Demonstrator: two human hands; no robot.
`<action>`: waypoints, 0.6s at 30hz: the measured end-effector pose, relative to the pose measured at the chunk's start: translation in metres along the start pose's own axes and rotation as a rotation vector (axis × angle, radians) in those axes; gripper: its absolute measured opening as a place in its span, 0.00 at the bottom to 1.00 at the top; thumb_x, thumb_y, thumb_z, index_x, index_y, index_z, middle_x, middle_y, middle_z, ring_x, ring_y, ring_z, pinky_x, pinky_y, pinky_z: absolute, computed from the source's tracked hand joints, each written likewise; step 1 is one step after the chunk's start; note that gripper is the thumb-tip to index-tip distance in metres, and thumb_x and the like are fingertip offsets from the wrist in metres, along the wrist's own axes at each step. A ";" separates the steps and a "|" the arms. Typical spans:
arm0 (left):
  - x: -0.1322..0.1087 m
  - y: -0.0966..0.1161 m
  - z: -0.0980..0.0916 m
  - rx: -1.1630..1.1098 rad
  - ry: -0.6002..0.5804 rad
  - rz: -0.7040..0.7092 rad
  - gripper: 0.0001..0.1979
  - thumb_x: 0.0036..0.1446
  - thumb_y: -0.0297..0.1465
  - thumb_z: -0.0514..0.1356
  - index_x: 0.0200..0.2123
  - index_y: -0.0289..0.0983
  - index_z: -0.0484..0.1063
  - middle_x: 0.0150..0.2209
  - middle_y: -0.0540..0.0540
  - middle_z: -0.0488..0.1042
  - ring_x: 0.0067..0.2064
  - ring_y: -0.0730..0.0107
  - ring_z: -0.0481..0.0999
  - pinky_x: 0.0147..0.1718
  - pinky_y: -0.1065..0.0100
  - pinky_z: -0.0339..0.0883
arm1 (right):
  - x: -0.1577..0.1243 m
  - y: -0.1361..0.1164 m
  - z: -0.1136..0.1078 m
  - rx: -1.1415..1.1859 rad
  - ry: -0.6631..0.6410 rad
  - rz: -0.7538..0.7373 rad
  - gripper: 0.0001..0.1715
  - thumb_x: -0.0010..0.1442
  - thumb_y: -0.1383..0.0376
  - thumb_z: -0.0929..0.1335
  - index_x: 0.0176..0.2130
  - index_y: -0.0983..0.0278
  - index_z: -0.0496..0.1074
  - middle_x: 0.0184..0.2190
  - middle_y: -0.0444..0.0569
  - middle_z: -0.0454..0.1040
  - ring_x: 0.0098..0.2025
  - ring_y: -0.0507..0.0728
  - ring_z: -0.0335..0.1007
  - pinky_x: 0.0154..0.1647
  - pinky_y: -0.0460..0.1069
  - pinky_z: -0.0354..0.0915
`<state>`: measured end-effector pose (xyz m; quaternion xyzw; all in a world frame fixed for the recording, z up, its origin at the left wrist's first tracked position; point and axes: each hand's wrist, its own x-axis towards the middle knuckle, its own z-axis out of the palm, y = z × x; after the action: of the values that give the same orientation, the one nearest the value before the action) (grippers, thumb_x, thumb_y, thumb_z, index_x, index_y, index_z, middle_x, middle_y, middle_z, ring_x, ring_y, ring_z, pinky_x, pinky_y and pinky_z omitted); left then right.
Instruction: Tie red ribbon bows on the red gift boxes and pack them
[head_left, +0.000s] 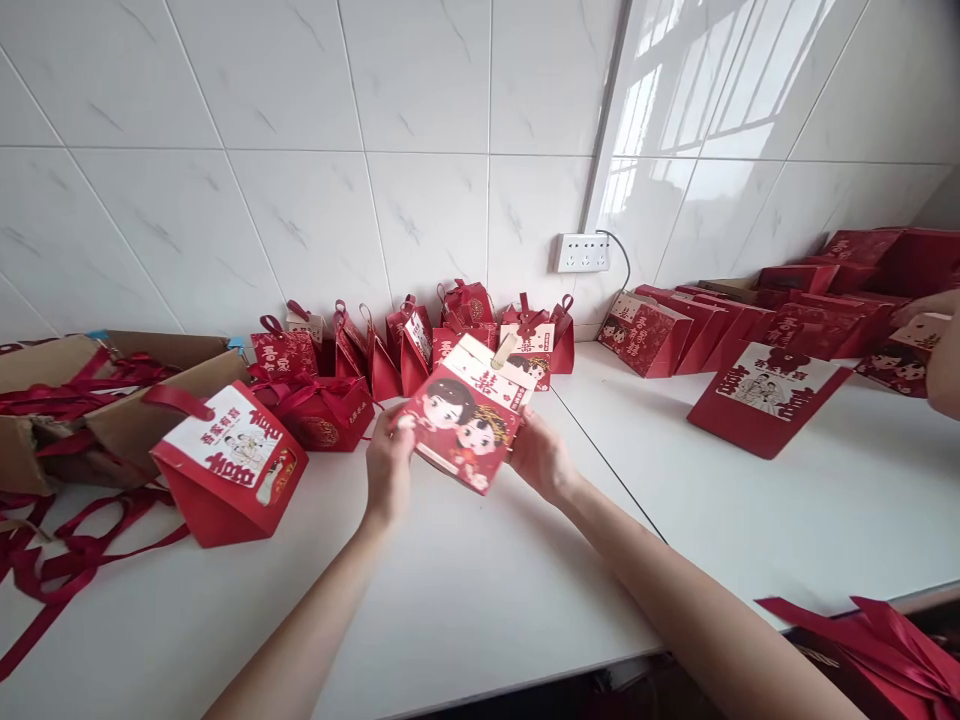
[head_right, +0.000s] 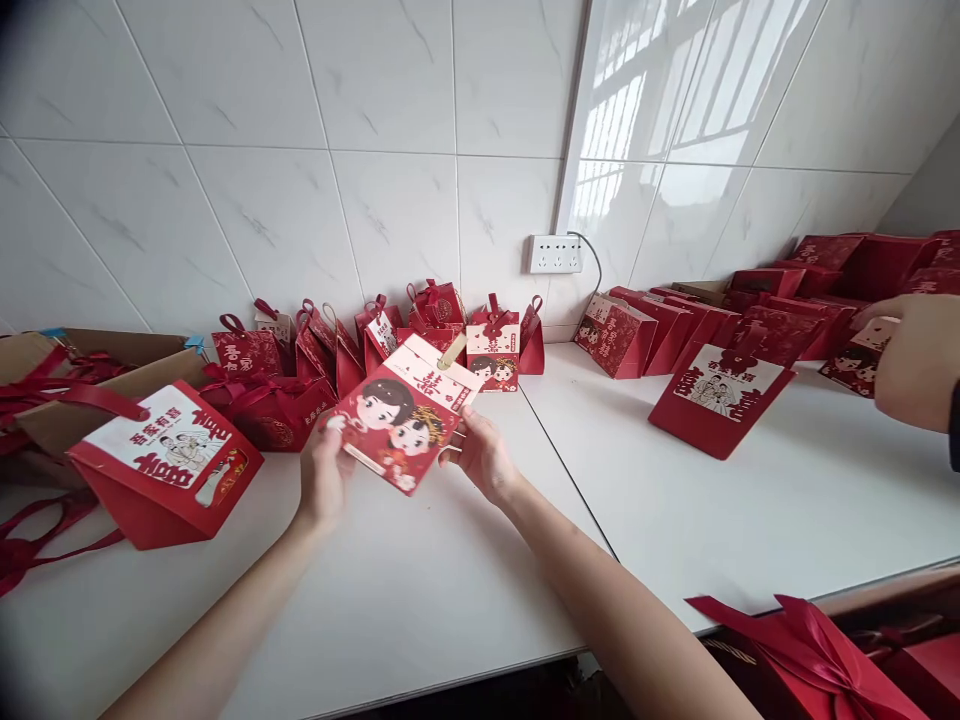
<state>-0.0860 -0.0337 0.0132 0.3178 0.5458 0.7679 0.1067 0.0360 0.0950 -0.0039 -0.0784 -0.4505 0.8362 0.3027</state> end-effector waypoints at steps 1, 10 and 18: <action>0.004 0.001 0.001 -0.099 0.033 -0.181 0.22 0.50 0.50 0.59 0.40 0.40 0.69 0.40 0.46 0.74 0.43 0.59 0.75 0.40 0.65 0.71 | -0.001 -0.001 0.000 -0.055 -0.032 -0.008 0.23 0.49 0.48 0.72 0.35 0.64 0.73 0.30 0.49 0.76 0.26 0.54 0.71 0.20 0.46 0.67; 0.010 0.010 0.008 -0.437 0.022 -0.670 0.11 0.60 0.39 0.57 0.38 0.38 0.72 0.33 0.50 0.77 0.26 0.77 0.74 0.23 0.77 0.70 | 0.003 -0.004 0.001 -0.086 0.175 0.196 0.18 0.58 0.51 0.63 0.31 0.63 0.67 0.18 0.43 0.68 0.15 0.50 0.66 0.09 0.42 0.61; 0.000 0.006 0.003 -0.400 -0.401 -0.527 0.14 0.38 0.29 0.72 0.32 0.36 0.77 0.31 0.47 0.79 0.32 0.70 0.77 0.31 0.71 0.71 | 0.006 -0.001 -0.015 -0.110 0.179 0.145 0.09 0.52 0.58 0.70 0.33 0.60 0.72 0.22 0.43 0.74 0.21 0.51 0.70 0.17 0.43 0.68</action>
<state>-0.0831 -0.0337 0.0197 0.2836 0.4165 0.7280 0.4649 0.0379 0.1091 -0.0110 -0.2018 -0.4600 0.8195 0.2757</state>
